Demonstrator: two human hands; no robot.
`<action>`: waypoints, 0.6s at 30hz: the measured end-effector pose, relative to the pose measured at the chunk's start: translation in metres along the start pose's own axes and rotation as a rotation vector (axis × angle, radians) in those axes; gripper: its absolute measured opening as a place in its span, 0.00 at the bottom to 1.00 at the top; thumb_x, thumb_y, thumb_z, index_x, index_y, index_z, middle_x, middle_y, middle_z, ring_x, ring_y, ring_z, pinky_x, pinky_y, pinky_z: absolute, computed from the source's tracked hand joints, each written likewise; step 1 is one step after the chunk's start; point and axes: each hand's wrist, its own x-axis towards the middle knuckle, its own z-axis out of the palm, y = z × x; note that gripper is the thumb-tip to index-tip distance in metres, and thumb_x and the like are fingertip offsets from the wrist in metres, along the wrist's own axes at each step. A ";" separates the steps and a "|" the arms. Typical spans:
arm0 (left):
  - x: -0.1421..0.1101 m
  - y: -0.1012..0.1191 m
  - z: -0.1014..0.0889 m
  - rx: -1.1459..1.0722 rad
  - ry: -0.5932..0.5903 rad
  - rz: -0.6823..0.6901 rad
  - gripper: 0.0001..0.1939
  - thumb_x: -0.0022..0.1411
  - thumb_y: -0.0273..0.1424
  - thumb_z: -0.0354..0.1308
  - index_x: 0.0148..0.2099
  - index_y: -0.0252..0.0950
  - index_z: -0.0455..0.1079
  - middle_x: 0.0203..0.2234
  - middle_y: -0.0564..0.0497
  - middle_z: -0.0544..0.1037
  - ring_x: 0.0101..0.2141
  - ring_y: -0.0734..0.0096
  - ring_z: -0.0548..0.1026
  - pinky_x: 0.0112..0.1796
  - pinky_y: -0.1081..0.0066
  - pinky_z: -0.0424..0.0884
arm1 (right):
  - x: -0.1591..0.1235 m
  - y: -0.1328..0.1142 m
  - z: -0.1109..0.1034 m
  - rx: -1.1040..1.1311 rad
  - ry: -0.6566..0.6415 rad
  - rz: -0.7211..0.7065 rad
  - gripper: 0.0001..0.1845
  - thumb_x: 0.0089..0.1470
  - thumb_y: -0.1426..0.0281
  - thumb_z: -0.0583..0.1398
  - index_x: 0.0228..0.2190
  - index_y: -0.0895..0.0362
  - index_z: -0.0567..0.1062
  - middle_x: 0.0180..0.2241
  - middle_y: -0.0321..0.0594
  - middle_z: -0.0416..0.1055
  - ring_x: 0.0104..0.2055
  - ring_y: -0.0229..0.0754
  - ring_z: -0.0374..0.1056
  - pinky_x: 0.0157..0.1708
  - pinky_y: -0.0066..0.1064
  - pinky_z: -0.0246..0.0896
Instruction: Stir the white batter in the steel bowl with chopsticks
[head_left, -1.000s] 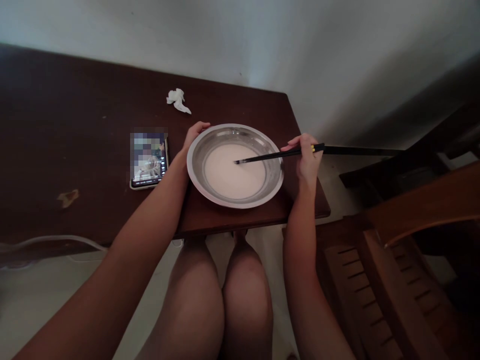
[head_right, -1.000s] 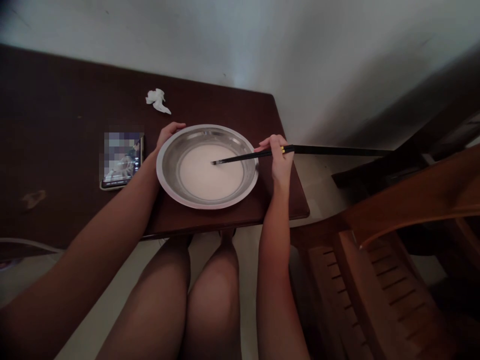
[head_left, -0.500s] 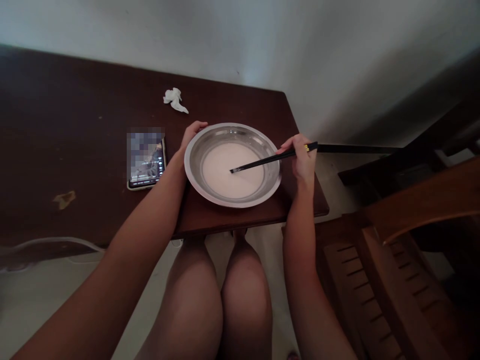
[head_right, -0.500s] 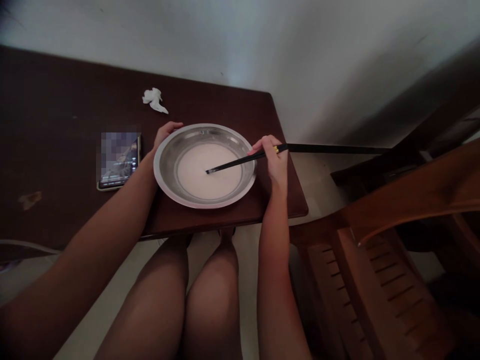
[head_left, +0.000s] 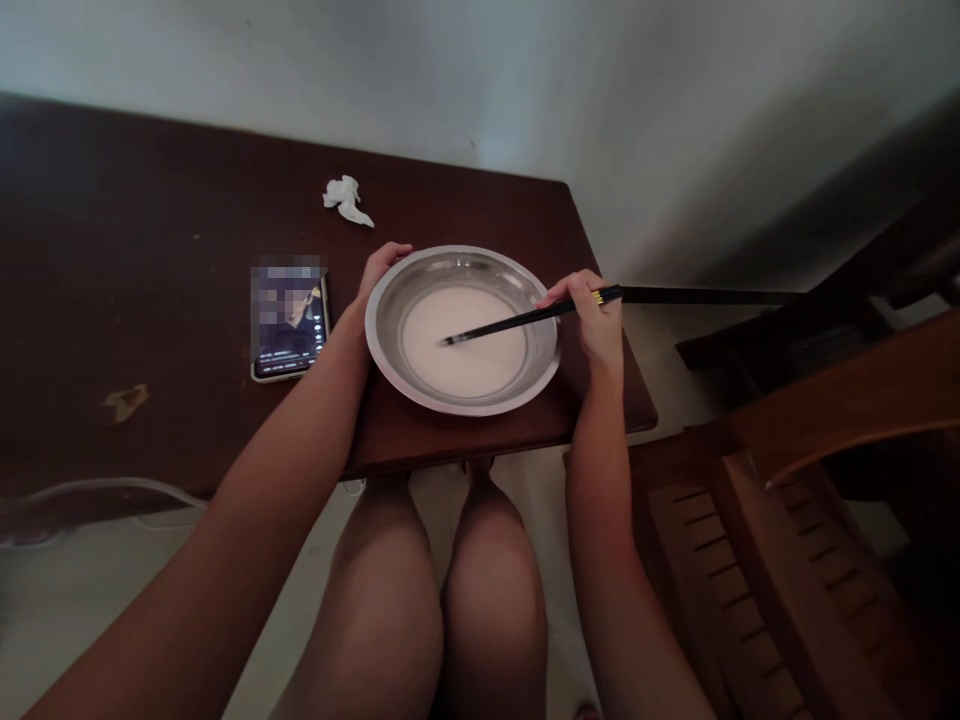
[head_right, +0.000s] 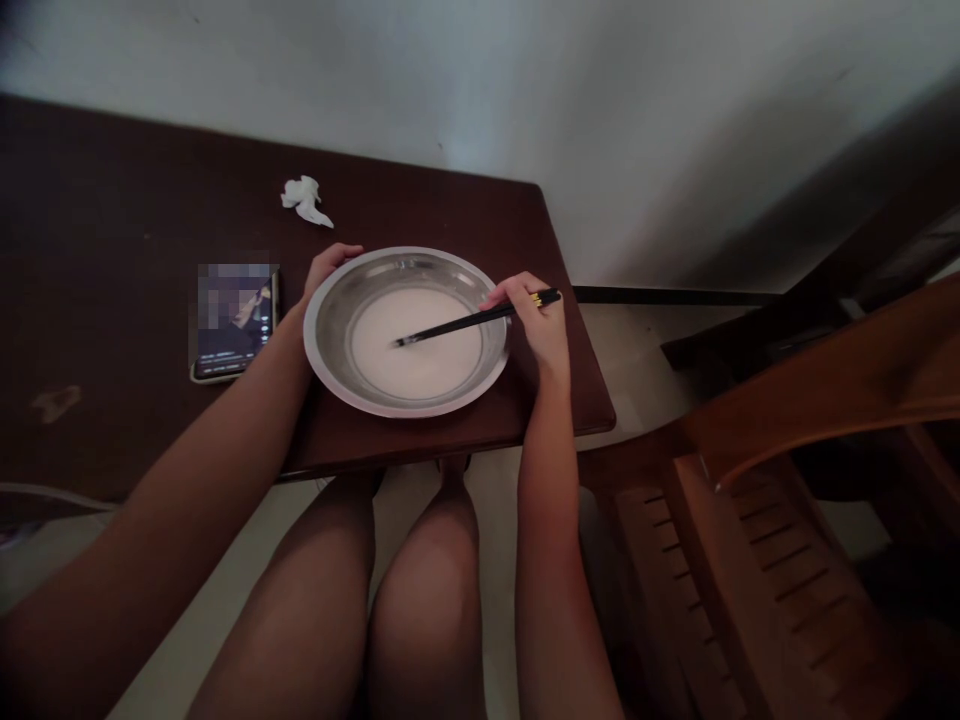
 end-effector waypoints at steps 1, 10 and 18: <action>-0.001 0.000 0.001 -0.004 0.014 0.004 0.19 0.72 0.30 0.51 0.26 0.39 0.66 0.16 0.52 0.69 0.22 0.66 0.67 0.36 0.65 0.70 | 0.000 0.000 0.000 -0.008 0.022 -0.013 0.25 0.60 0.44 0.63 0.25 0.51 0.77 0.20 0.29 0.72 0.27 0.36 0.76 0.35 0.33 0.74; 0.002 0.000 0.001 0.094 0.056 0.043 0.13 0.68 0.33 0.55 0.28 0.41 0.66 0.17 0.54 0.69 0.27 0.60 0.76 0.34 0.65 0.73 | 0.000 -0.002 -0.001 -0.007 0.022 0.031 0.27 0.60 0.43 0.61 0.24 0.51 0.76 0.20 0.29 0.73 0.26 0.36 0.75 0.35 0.33 0.73; -0.012 0.004 0.007 0.031 0.020 -0.047 0.19 0.72 0.32 0.48 0.27 0.42 0.68 0.15 0.51 0.70 0.30 0.58 0.74 0.41 0.61 0.71 | -0.001 -0.001 -0.003 0.021 0.125 0.022 0.28 0.63 0.43 0.59 0.24 0.51 0.76 0.20 0.30 0.72 0.23 0.35 0.72 0.32 0.33 0.70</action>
